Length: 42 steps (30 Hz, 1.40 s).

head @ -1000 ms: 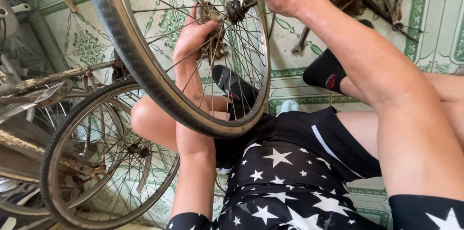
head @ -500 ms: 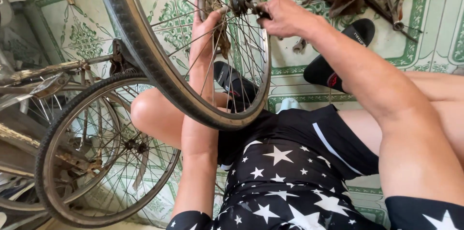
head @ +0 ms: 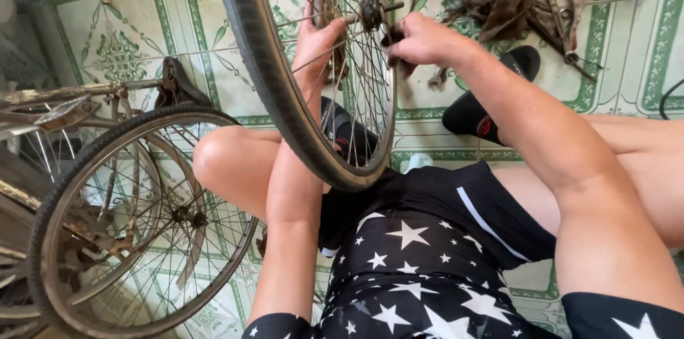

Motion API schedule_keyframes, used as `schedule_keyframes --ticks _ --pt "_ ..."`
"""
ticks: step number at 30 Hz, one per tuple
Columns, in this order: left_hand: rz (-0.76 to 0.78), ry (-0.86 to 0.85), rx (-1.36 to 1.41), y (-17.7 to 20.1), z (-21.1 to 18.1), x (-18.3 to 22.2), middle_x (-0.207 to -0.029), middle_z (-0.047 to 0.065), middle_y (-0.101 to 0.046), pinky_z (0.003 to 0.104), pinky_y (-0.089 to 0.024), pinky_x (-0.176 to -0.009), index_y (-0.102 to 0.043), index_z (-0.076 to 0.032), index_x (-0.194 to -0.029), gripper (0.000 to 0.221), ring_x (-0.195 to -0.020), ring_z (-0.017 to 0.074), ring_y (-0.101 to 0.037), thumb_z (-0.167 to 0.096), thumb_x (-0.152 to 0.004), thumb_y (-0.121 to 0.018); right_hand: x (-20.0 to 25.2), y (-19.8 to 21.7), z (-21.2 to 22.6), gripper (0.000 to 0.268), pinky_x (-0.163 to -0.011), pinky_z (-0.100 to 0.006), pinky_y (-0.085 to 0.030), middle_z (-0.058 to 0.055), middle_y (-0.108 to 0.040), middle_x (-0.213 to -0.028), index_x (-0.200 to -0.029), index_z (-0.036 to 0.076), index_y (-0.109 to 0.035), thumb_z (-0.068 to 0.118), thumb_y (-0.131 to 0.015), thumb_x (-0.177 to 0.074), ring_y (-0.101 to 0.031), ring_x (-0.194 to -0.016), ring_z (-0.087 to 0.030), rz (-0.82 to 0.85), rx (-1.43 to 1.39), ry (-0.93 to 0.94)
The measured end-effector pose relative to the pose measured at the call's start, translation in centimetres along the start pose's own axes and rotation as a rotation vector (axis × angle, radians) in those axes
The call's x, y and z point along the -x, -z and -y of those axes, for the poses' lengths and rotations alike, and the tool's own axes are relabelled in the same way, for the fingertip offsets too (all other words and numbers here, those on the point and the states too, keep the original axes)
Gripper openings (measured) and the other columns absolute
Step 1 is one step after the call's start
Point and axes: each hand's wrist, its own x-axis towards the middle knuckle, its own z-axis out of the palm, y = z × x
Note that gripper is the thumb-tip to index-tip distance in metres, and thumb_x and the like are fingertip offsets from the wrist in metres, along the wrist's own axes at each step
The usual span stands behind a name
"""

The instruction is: The person works on the hub and axle assembly of a bicycle wheel while sitting on a tiled floor. They use a tool to manipulate small metal components near the center of the wheel spokes.

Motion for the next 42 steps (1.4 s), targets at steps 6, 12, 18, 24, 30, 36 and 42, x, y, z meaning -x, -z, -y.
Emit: schedule_keyframes --ticks 6,12,18,24,30,36,42 --pt "0.034 -0.125 0.245 -0.5 1.0 0.4 -0.099 0.008 -0.065 0.031 -0.053 -0.076 -0.047 0.004 -0.142 0.056 -0.085 0.0150 -0.060 -0.004 -0.093 -0.072 0.9 0.9 0.3 0.021 -0.057 -0.041 -0.063 -0.019 -0.073 -0.088 -0.108 -0.008 -0.061 0.007 -0.064 -0.095 -0.070 -0.062 -0.027 0.128 -0.293 -0.038" --pt "0.013 0.019 0.072 -0.5 0.3 -0.2 -0.094 0.009 -0.068 0.031 -0.053 -0.071 -0.028 0.003 -0.155 0.080 -0.079 0.0149 -0.060 -0.006 -0.090 -0.073 -0.8 1.2 -3.4 0.026 -0.064 -0.039 -0.063 -0.014 -0.075 -0.093 -0.115 -0.005 -0.065 0.009 -0.066 -0.092 -0.073 -0.069 -0.023 0.123 -0.041 -0.082" --pt "-0.037 0.289 -0.191 -0.4 -2.4 -0.3 -0.091 0.013 -0.072 0.031 -0.056 -0.066 -0.006 -0.003 -0.158 0.105 -0.076 0.0169 -0.064 -0.008 -0.081 -0.076 -1.1 3.4 -4.9 0.031 -0.079 -0.046 -0.055 -0.016 -0.074 -0.095 -0.124 0.010 -0.072 0.017 -0.066 -0.094 -0.071 -0.083 -0.029 -0.231 0.469 0.028" --pt "0.125 0.171 -0.112 0.3 -3.9 1.4 -0.112 0.019 -0.074 0.035 -0.061 -0.080 -0.028 0.009 -0.160 0.095 -0.092 0.0219 -0.072 -0.008 -0.085 -0.085 -1.1 4.7 -4.1 0.035 -0.085 -0.048 -0.054 -0.020 -0.067 -0.102 -0.128 0.013 -0.075 0.007 -0.063 -0.095 -0.067 -0.093 -0.039 -0.456 0.770 0.448" --pt "0.169 0.306 -0.078 0.6 -5.5 0.9 -0.113 0.019 -0.077 0.034 -0.061 -0.082 -0.007 -0.002 -0.161 0.107 -0.095 0.0197 -0.073 -0.007 -0.083 -0.081 -1.8 5.5 -3.4 0.035 -0.089 -0.042 -0.057 -0.014 -0.066 -0.115 -0.131 0.012 -0.074 0.006 -0.068 -0.097 -0.067 -0.104 -0.033 -0.585 0.955 0.765" --pt "0.137 0.350 -0.120 0.7 -6.1 0.8 -0.111 0.016 -0.078 0.035 -0.062 -0.083 -0.007 -0.004 -0.161 0.107 -0.095 0.0197 -0.074 -0.005 -0.083 -0.079 -2.6 5.7 -2.3 0.028 -0.092 -0.040 -0.057 -0.010 -0.066 -0.120 -0.127 0.011 -0.073 0.009 -0.072 -0.099 -0.067 -0.109 -0.029 -0.550 1.009 0.875" --pt "0.161 0.279 -0.064 1.2 -5.1 0.4 -0.114 0.017 -0.076 0.035 -0.061 -0.086 -0.010 -0.003 -0.163 0.106 -0.096 0.0195 -0.073 -0.002 -0.084 -0.081 -2.6 5.7 -0.9 0.041 -0.090 -0.043 -0.055 -0.011 -0.066 -0.118 -0.129 0.010 -0.074 0.006 -0.074 -0.088 -0.065 -0.111 -0.032 -0.488 0.997 0.900"
